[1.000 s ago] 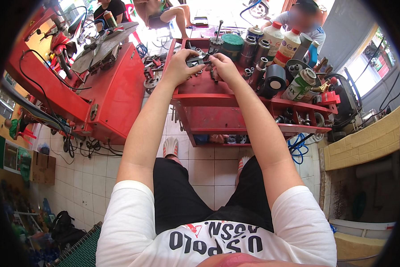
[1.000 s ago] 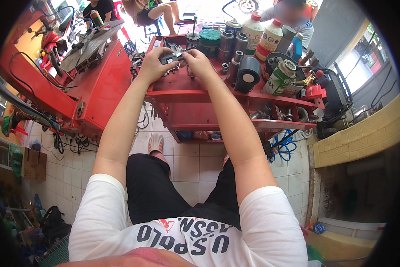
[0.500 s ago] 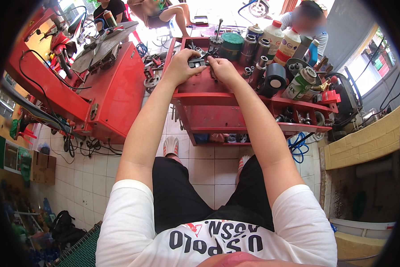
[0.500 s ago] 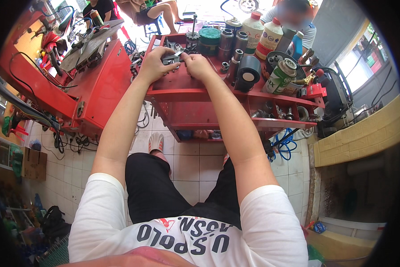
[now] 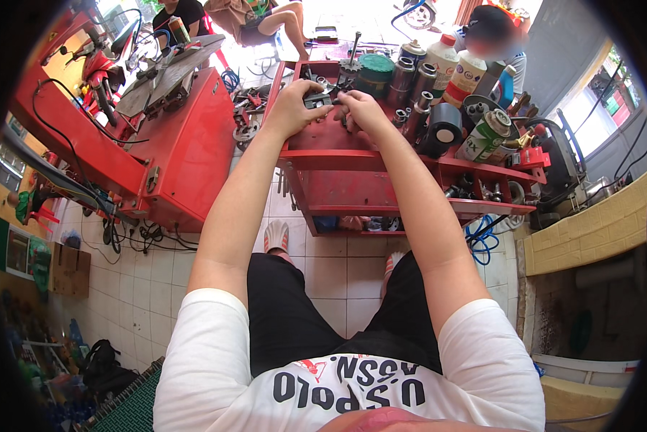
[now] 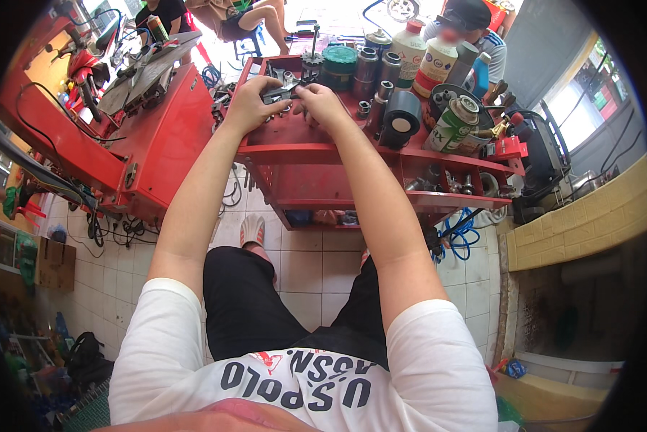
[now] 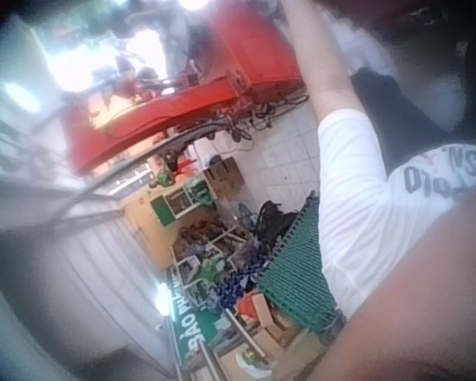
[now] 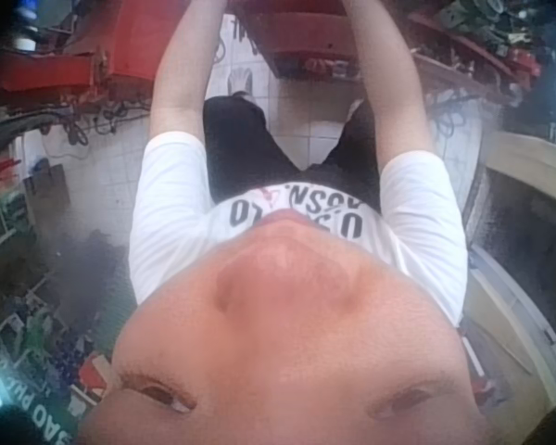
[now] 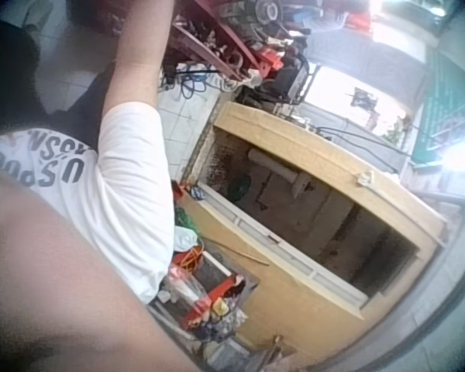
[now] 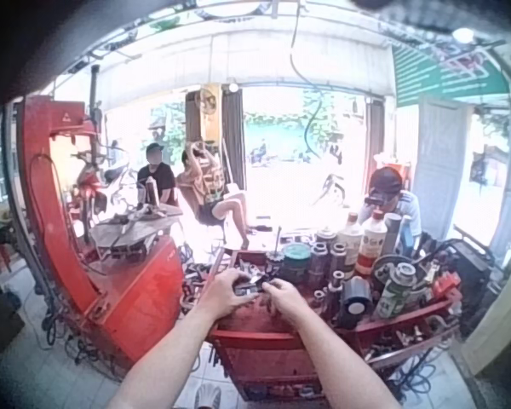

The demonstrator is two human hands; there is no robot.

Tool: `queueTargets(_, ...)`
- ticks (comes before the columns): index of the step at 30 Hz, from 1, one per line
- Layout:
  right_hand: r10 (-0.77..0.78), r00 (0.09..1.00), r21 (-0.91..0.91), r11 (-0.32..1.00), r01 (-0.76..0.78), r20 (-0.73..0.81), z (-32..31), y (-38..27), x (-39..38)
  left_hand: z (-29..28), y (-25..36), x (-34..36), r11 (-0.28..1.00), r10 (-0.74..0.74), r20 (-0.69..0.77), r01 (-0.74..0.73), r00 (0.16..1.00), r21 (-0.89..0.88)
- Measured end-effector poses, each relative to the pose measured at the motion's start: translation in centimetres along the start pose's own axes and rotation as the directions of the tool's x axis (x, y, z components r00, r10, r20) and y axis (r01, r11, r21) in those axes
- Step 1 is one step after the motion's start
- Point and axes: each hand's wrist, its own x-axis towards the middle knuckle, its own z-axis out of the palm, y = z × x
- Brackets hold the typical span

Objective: The person works at a red tool cart in a workshop, handling small mechanical components and tools. They pick up a metal rod and a small black part, manipulating them with both hands, and occasionally use a wrench to adjust or tighten components on the cart.

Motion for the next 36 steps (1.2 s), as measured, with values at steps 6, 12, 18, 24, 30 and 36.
queueTargets(6, 0.015, 1.000, -0.124, 0.992, -0.016, -0.008, -0.8, 0.9, 1.0, 0.4, 0.4, 0.2, 0.998, -0.044, 0.039, 0.045, 0.998, -0.037)
queueTargets(12, -0.016, 0.999, -0.083, 0.996, 0.019, 0.031, -0.7, 1.2, 1.1, 0.5, 0.3, 0.1, 0.993, -0.079, 0.048, 0.083, 0.996, -0.086)
queueTargets(18, -0.071, 0.997, -0.117, 0.991, 0.071, 0.004, -0.3, 1.6, 1.6, 0.6, -0.4, -0.1, 0.996, -0.078, 0.047, 0.080, 0.996, -0.042)
queueTargets(24, -0.059, 0.998, -0.289, 0.956, 0.052, -0.014, -0.9, 2.0, 2.0, 0.6, 0.5, 0.3, 0.987, -0.148, 0.118, 0.154, 0.982, -0.044)
queueTargets(30, -0.174, 0.984, -0.287, 0.945, 0.154, -0.044, -0.1, 1.5, 0.9, 0.4, 0.5, 0.2, 0.986, -0.131, 0.107, 0.118, 0.986, 0.117)
queueTargets(36, -0.233, 0.967, -0.439, 0.882, 0.168, -0.099, -1.9, 3.7, 3.2, 2.0, 0.7, 1.0, 0.985, -0.118, 0.141, 0.097, 0.983, 0.144)
